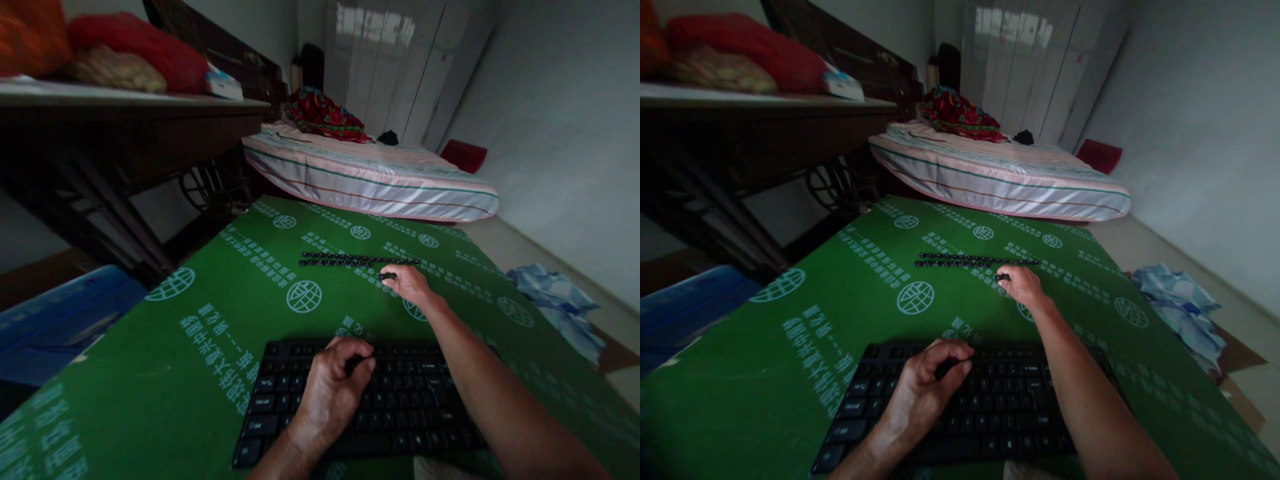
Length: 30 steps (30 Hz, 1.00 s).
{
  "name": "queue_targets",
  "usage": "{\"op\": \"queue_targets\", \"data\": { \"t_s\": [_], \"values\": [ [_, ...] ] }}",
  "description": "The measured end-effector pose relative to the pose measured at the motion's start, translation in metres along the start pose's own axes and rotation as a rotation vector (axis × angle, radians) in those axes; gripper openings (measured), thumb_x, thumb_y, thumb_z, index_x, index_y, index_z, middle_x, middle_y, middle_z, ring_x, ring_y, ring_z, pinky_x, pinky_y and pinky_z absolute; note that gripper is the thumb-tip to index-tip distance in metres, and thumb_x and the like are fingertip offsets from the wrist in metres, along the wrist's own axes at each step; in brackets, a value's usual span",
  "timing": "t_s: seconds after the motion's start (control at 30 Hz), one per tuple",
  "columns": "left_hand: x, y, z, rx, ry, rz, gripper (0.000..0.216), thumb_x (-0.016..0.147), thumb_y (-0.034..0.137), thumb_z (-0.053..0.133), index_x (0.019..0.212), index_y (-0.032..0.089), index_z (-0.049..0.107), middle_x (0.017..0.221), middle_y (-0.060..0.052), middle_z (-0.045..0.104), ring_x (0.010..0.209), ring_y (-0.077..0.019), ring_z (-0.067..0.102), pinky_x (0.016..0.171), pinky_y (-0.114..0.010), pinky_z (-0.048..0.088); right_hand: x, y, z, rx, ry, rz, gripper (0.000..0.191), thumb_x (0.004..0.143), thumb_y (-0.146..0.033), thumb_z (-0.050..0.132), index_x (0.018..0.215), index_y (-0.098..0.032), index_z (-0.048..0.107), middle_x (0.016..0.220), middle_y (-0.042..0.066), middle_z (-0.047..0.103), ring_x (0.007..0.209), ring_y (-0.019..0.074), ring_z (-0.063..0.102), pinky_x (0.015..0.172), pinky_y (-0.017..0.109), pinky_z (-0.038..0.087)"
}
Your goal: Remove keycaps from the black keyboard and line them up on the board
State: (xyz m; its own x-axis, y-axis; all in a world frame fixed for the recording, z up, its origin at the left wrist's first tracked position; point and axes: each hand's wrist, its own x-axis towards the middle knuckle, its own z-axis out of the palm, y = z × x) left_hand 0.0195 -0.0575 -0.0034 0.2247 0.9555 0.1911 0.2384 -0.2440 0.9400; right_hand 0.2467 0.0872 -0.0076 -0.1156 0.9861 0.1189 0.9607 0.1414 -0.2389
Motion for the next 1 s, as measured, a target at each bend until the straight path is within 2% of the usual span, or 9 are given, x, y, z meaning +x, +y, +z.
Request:
{"op": "queue_targets", "data": {
  "t_s": [0.17, 0.3, 0.4, 0.5, 0.73, 1.0],
  "values": [
    [0.000, 0.000, -0.001, 0.009, -0.008, 0.003, 0.008, 0.075, 0.016, 0.058, 0.079, 0.019, 0.065, 0.082, -0.003, 0.067, 0.080, -0.0164, 0.063, 0.075, -0.026, 0.048, 0.000, 0.000, 0.000, -0.013, -0.008, 0.002, 0.025, 0.077, -0.031, 0.059, 0.101, -0.028, 0.066, 0.073, -0.001, 0.069, 0.061, 0.0128, 0.059, 0.055, 0.022, 0.038],
    [0.000, 0.002, -0.002, 0.021, -0.015, 0.002, 0.008, 0.076, 0.017, 0.058, 0.079, 0.019, 0.065, 0.082, -0.003, 0.067, 0.080, -0.0165, 0.063, 0.075, -0.027, 0.048, -0.003, 0.000, 0.004, -0.033, 0.099, 0.023, 0.028, 0.077, -0.031, 0.059, 0.104, -0.030, 0.063, 0.076, -0.001, 0.069, 0.069, 0.0150, 0.062, 0.058, 0.023, 0.040],
    [0.000, 0.003, -0.001, 0.028, -0.016, 0.006, 0.008, 0.076, 0.016, 0.058, 0.078, 0.020, 0.065, 0.082, -0.003, 0.067, 0.080, -0.0165, 0.063, 0.075, -0.027, 0.048, -0.008, -0.001, 0.006, -0.052, 0.190, 0.035, 0.029, 0.079, -0.027, 0.055, 0.107, -0.030, 0.060, 0.071, -0.001, 0.068, 0.067, 0.0157, 0.062, 0.058, 0.023, 0.040],
    [0.000, 0.003, -0.001, 0.029, -0.012, 0.006, 0.008, 0.075, 0.015, 0.058, 0.077, 0.020, 0.065, 0.082, -0.003, 0.067, 0.080, -0.0164, 0.063, 0.075, -0.026, 0.048, -0.011, -0.004, 0.008, -0.040, 0.223, 0.022, 0.029, 0.079, -0.021, 0.052, 0.107, -0.029, 0.056, 0.076, -0.002, 0.068, 0.066, 0.0152, 0.062, 0.058, 0.023, 0.040],
    [0.001, 0.008, -0.002, 0.042, -0.025, -0.009, 0.008, 0.074, 0.014, 0.058, 0.075, 0.018, 0.065, 0.079, -0.004, 0.067, 0.079, -0.0171, 0.062, 0.074, -0.027, 0.048, -0.011, -0.011, 0.012, -0.044, 0.209, -0.015, 0.034, 0.077, -0.018, 0.055, 0.109, -0.030, 0.051, 0.091, -0.002, 0.068, 0.074, 0.0161, 0.063, 0.062, 0.024, 0.040],
    [0.000, 0.007, -0.002, 0.039, -0.020, -0.012, 0.009, 0.073, 0.014, 0.059, 0.074, 0.020, 0.065, 0.080, -0.003, 0.067, 0.078, -0.0170, 0.062, 0.074, -0.026, 0.048, -0.001, -0.013, 0.016, -0.074, 0.188, -0.048, 0.040, 0.077, -0.016, 0.056, 0.114, -0.030, 0.050, 0.088, -0.001, 0.068, 0.075, 0.0161, 0.064, 0.063, 0.024, 0.041]
  ]
}}
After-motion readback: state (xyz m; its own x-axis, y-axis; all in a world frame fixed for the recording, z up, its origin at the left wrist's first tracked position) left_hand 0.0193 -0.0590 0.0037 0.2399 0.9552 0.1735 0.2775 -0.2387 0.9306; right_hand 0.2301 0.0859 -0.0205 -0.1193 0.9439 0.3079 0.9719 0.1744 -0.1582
